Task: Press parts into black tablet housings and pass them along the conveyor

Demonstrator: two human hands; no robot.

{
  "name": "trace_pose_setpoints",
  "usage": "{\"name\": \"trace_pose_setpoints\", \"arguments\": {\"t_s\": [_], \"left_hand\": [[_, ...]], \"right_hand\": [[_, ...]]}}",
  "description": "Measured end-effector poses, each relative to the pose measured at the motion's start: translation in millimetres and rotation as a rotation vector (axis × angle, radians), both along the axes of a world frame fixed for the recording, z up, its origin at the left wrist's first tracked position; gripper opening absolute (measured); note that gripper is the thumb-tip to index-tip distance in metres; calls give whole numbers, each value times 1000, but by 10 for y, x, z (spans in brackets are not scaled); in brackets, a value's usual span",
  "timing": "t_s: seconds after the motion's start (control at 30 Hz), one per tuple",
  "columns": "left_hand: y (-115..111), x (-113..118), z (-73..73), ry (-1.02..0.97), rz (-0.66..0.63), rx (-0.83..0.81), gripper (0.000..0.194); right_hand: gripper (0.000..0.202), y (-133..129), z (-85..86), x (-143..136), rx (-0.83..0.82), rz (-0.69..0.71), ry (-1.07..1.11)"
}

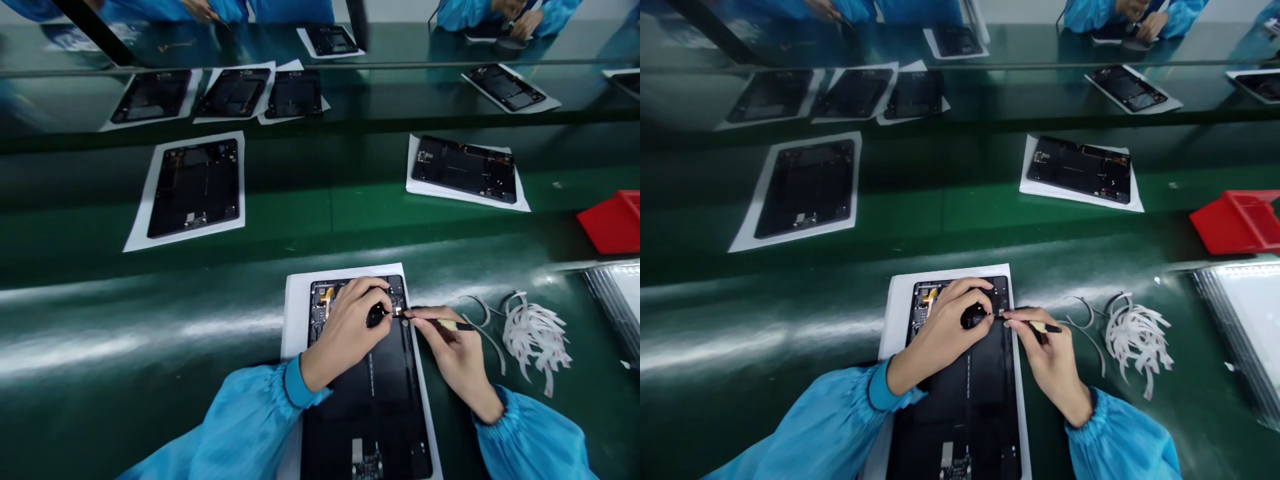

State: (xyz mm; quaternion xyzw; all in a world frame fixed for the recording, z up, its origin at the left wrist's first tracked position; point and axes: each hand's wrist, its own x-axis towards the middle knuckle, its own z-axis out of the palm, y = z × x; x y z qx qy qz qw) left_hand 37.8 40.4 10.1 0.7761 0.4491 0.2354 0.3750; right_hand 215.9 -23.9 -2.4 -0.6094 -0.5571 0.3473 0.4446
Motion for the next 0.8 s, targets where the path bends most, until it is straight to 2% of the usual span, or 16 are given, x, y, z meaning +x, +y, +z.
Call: {"name": "trace_pose_setpoints", "arguments": {"t_s": [0.3,0.53,0.67,0.73,0.8], "left_hand": [[-17,-19,-10,-12,38,-51,32],[-10,6,-16,-22,36,-55,32],[-33,-42,-2,27,3,8,37],[-67,-146,6,74,-41,71,45],[-115,-290,-3,124,-54,170,43]], "right_hand": [[10,-45,-25,83,3,-58,-12],[11,-67,-71,83,-16,-93,-25],[14,-45,-79,95,-4,-174,69],[14,-37,-73,95,23,-200,115],[14,-42,-66,82,22,-205,166]]}}
